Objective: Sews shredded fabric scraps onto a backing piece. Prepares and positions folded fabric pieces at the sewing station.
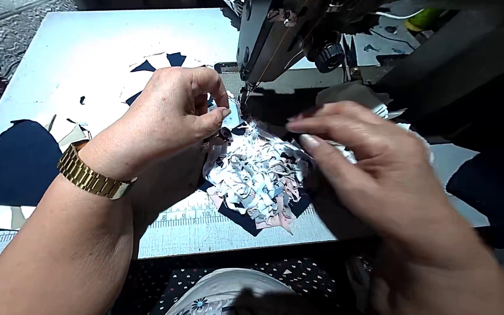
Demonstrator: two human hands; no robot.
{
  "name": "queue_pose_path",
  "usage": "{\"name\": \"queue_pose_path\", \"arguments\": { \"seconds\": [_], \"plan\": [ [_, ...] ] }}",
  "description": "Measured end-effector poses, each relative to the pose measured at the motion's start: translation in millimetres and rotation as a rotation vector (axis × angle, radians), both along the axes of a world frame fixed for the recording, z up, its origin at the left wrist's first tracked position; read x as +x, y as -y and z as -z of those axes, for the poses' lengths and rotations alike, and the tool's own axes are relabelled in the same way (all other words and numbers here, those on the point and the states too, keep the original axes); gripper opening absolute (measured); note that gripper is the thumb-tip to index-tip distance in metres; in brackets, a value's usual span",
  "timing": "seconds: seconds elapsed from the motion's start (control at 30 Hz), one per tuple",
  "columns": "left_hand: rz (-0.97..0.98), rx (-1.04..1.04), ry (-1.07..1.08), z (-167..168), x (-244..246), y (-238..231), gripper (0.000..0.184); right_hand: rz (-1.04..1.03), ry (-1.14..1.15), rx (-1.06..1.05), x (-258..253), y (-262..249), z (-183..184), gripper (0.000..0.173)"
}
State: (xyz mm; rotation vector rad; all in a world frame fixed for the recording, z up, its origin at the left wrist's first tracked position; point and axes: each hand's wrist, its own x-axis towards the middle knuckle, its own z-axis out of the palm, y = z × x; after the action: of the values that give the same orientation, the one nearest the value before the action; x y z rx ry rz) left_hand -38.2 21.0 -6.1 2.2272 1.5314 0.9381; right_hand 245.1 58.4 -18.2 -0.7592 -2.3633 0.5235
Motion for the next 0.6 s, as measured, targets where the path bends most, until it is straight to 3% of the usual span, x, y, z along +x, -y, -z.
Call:
{"name": "queue_pose_path", "arguments": {
  "seconds": [0.17,0.4,0.6],
  "plan": [
    [0.051,-0.025,0.017,-1,6,1,0.009,0.146,0.203,0.001,37,-6,9,0.024],
    [0.04,-0.03,-0.008,2,4,0,0.009,0.18,0.142,0.065,30,-2,21,0.015],
    [0.049,-0.025,-0.019,2,4,0,0.01,0.28,-0.048,-0.303,20,13,8,0.003]
  ]
}}
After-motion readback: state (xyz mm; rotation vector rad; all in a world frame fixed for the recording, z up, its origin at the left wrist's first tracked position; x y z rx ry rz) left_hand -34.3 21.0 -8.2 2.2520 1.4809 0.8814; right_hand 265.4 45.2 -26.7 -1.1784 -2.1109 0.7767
